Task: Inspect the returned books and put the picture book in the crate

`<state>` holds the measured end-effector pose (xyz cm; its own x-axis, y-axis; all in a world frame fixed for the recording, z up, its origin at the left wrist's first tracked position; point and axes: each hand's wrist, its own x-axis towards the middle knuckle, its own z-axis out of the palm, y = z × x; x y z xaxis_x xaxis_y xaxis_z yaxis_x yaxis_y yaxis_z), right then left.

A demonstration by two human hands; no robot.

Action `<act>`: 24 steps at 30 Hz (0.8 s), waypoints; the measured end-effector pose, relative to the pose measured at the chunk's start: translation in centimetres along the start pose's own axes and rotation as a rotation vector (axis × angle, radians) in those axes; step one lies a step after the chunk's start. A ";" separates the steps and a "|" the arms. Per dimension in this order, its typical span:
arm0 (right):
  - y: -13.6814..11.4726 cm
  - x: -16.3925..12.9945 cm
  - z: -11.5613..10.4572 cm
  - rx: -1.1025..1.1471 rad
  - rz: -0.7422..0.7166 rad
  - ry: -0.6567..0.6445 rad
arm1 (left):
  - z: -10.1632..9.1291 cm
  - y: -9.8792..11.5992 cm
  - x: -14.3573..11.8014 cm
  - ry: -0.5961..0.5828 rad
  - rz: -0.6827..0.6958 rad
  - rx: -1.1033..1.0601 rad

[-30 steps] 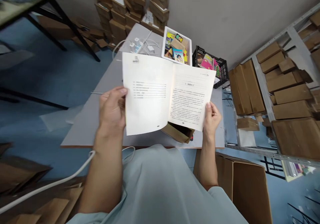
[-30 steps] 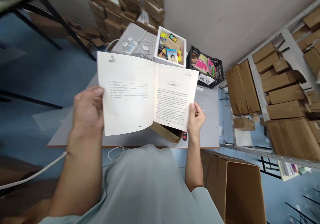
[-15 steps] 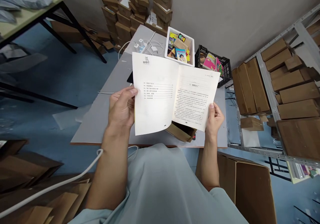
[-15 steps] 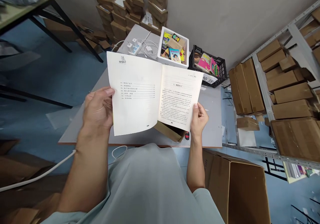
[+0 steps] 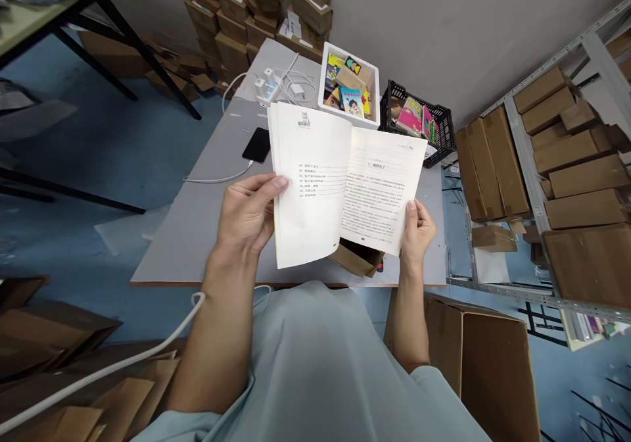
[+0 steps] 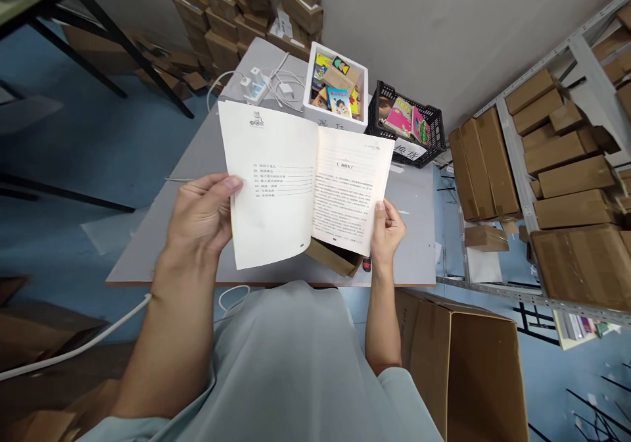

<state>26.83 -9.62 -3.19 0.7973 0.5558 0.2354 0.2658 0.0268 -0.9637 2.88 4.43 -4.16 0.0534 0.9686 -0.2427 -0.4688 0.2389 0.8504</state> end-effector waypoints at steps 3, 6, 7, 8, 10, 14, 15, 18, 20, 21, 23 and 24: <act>0.7 0.0 1.1 0.057 0.063 -0.034 | 1.5 -0.8 -0.7 -0.043 -0.037 -0.015; 2.0 0.0 2.7 0.177 0.153 -0.069 | 3.6 -1.7 -1.6 -0.091 -0.048 0.001; 2.6 0.0 3.2 0.216 0.184 -0.082 | 4.2 -1.8 -1.8 -0.076 -0.031 0.009; 3.1 0.1 3.6 0.252 0.217 -0.096 | 4.6 -1.8 -1.9 -0.038 -0.007 0.011; 4.3 0.4 3.8 0.316 0.280 -0.116 | 4.6 -1.4 -1.5 0.075 0.055 -0.009; 6.0 1.2 2.9 0.381 0.380 -0.122 | 3.6 0.2 -0.3 0.140 0.165 -0.077; 6.2 1.4 2.7 0.387 0.391 -0.124 | 3.5 0.6 -0.1 0.126 0.179 -0.087; 6.5 1.6 2.3 0.411 0.390 -0.133 | 3.7 1.2 -0.3 0.093 0.153 -0.098; 6.5 1.7 2.2 0.412 0.383 -0.125 | 4.0 1.2 -0.7 0.089 0.139 -0.096; 6.5 1.7 2.2 0.406 0.379 -0.115 | 4.1 1.1 -0.8 0.089 0.142 -0.088; 6.5 1.9 2.2 0.387 0.363 -0.094 | 4.2 1.1 -0.9 0.091 0.154 -0.069; 6.5 2.0 2.2 0.378 0.350 -0.083 | 4.2 1.1 -0.9 0.091 0.157 -0.062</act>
<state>28.97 -6.56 -9.25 0.7534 0.6490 -0.1053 -0.2357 0.1171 -0.9647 6.00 4.07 -1.09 -0.1031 0.9828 -0.1529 -0.5189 0.0780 0.8513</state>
